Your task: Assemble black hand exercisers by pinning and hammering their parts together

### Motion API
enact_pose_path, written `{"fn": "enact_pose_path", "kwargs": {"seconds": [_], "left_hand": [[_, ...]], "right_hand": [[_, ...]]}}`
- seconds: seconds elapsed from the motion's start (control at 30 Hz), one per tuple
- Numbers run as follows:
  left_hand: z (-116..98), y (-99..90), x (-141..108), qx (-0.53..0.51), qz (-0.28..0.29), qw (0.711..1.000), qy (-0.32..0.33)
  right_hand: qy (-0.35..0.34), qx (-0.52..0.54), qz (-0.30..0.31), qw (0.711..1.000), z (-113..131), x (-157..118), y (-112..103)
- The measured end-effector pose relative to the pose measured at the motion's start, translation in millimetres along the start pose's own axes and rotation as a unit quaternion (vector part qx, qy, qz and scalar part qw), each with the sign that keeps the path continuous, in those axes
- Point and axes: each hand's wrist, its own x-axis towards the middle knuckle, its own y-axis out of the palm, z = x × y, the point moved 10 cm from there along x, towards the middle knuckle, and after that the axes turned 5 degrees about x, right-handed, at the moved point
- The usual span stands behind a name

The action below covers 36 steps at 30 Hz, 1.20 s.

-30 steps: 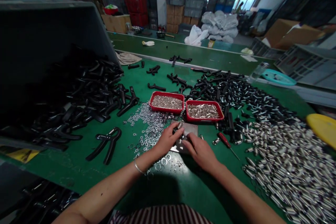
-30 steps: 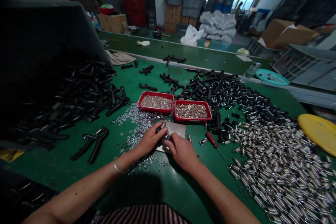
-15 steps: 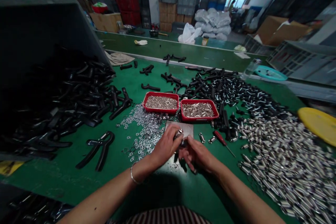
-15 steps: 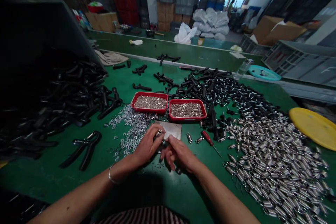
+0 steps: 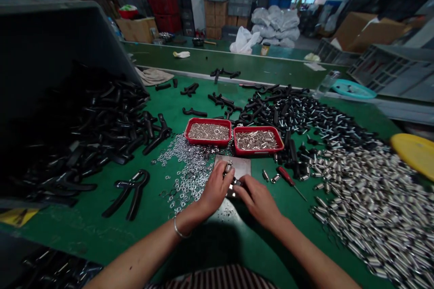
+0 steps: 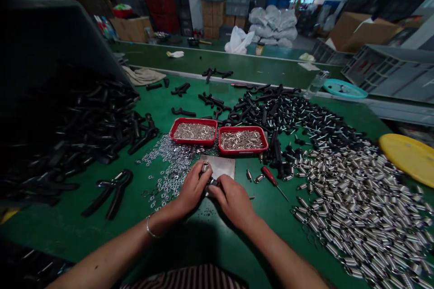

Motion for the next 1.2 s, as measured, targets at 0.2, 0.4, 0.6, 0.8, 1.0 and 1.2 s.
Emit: {"fn": "enact_pose_path", "kwargs": {"seconds": [0.2, 0.4, 0.6, 0.8, 1.0, 1.2], "left_hand": [[-8.7, 8.1, -6.5, 0.01, 0.034, 0.998, 0.044], [-16.1, 18.5, -0.4, 0.043, 0.082, 0.993, 0.071], [-3.8, 73.6, 28.2, 0.249, 0.308, 0.904, 0.16], [-37.6, 78.3, 85.4, 0.279, 0.265, 0.894, 0.23], [-6.4, 112.8, 159.8, 0.364, 0.255, 0.878, 0.179], [22.3, 135.9, 164.8, 0.342, 0.251, 0.882, 0.206]], "right_hand": [[-0.016, -0.018, 0.011, 1.0, 3.6, -8.1, 4.8], [0.081, 0.115, 0.099, 0.985, -21.1, -16.4, 21.3], [-0.005, -0.158, -0.028, 0.987, -12.4, -19.2, -29.6], [0.022, -0.222, -0.069, 0.972, -30.1, -87.6, -86.1], [0.046, -0.388, -0.083, 0.917, -46.2, -151.2, -93.6], [0.109, -0.465, -0.099, 0.873, -95.8, -143.2, -88.9]]}}
